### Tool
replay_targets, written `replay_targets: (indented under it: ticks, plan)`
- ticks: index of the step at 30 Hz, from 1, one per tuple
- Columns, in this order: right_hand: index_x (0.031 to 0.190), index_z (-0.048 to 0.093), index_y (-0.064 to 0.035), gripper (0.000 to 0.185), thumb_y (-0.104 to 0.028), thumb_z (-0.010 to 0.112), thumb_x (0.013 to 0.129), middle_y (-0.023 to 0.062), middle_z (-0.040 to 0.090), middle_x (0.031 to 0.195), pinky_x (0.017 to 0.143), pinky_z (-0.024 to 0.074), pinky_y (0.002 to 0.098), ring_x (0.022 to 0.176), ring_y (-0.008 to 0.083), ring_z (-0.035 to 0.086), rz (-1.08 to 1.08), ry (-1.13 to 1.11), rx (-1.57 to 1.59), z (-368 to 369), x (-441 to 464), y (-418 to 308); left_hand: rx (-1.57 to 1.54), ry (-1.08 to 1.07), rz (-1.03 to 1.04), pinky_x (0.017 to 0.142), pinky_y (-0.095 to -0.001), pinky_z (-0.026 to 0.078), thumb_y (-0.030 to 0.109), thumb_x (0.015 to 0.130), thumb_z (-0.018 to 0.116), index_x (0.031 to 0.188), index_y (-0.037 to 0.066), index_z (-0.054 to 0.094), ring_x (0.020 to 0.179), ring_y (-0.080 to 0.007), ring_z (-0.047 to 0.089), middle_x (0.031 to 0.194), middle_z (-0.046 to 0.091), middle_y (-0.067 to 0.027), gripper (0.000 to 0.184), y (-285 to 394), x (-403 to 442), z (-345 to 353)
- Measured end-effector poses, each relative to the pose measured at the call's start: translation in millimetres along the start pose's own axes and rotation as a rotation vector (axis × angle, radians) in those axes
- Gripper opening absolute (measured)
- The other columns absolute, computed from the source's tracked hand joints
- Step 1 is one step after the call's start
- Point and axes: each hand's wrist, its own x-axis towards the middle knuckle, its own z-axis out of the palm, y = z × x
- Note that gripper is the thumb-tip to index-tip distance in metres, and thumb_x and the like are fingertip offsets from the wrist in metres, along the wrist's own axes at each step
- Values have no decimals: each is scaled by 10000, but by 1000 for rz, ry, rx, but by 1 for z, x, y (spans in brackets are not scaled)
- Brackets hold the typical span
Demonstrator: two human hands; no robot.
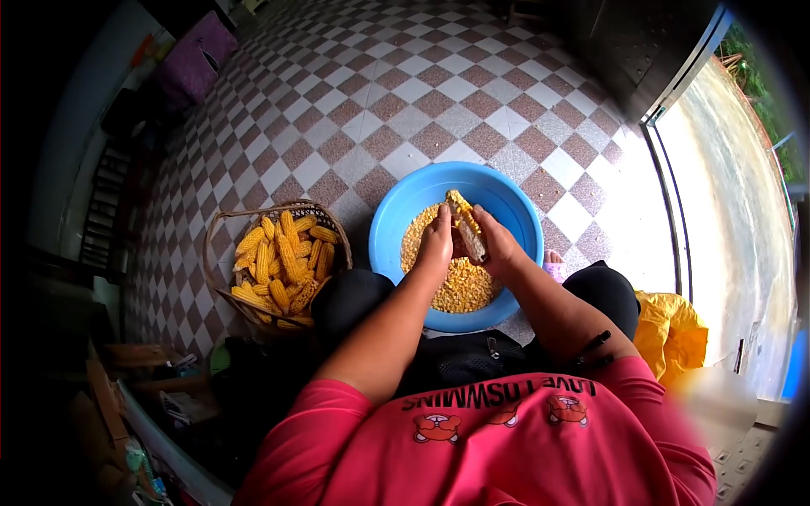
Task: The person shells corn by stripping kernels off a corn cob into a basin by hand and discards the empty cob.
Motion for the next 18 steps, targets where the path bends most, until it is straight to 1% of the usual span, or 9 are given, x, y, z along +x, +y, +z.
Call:
replay_targets:
  ticks: [2, 3, 5, 8, 10, 12, 13, 15, 18]
  plan:
    - [1022, 553, -54, 353, -372, 465, 894, 69, 580, 835, 564, 431, 261, 684, 141, 544, -196, 58, -128, 3, 4, 11, 105, 24, 35, 840, -323, 449, 509, 920, 357, 1209, -25, 468, 963, -226, 562, 1084, 565, -139, 618, -14, 13, -6]
    - [1022, 553, -54, 353, -372, 465, 894, 69, 580, 835, 564, 431, 261, 684, 141, 544, -194, 55, -129, 3, 3, 14, 209, 49, 69, 847, -324, 446, 524, 916, 349, 1226, -20, 460, 978, -225, 558, 1093, 561, -142, 636, -12, 12, -5]
    - [1013, 553, -33, 364, -366, 460, 900, 82, 576, 863, 610, 430, 258, 712, 139, 535, -257, 51, -377, 2, 1, 18, 190, 97, 48, 856, -348, 437, 507, 922, 342, 1205, -34, 479, 988, -269, 560, 1066, 580, -175, 626, -10, 7, -2]
    - [1035, 553, -20, 375, -358, 461, 903, 78, 571, 864, 622, 437, 265, 720, 142, 533, -214, 80, -278, 2, 3, 21, 537, 208, 86, 870, -369, 414, 442, 928, 335, 1135, -66, 522, 1021, -364, 531, 1109, 553, -251, 580, 11, -11, 5]
    - [1052, 548, -18, 377, -354, 460, 905, 74, 569, 857, 625, 441, 265, 721, 142, 534, -182, 85, -201, 10, -1, 17, 549, 173, 112, 869, -364, 415, 459, 926, 327, 1155, -58, 512, 1028, -346, 534, 1117, 556, -237, 595, 4, -4, -2]
    - [1060, 535, -37, 381, -377, 464, 903, 42, 561, 806, 556, 400, 234, 673, 106, 510, -179, 113, -107, 19, -8, 11, 561, 137, 141, 868, -359, 416, 475, 923, 319, 1174, -51, 502, 1034, -329, 536, 1125, 559, -223, 611, 1, -2, -4]
    - [1060, 535, -37, 381, -377, 464, 903, 42, 561, 806, 556, 400, 234, 673, 106, 510, -180, 113, -108, 16, -5, 13, 435, 118, 174, 864, -349, 418, 501, 919, 308, 1191, -42, 492, 1039, -305, 537, 1127, 563, -203, 635, -1, -4, -4]
    - [1111, 520, -48, 364, -345, 479, 904, 38, 567, 802, 525, 402, 225, 640, 92, 518, -318, 98, -281, 13, 1, 18, 308, 100, 205, 860, -339, 420, 527, 916, 297, 1209, -34, 482, 1043, -282, 537, 1129, 568, -183, 660, -2, -5, -3]
    - [1139, 495, -43, 359, -322, 473, 914, 41, 566, 756, 460, 388, 222, 557, 82, 507, -335, 142, -475, 14, -5, 23, 286, -17, 28, 846, -304, 430, 592, 898, 276, 1218, -31, 476, 1025, -238, 543, 1112, 573, -166, 728, 8, -12, 0]
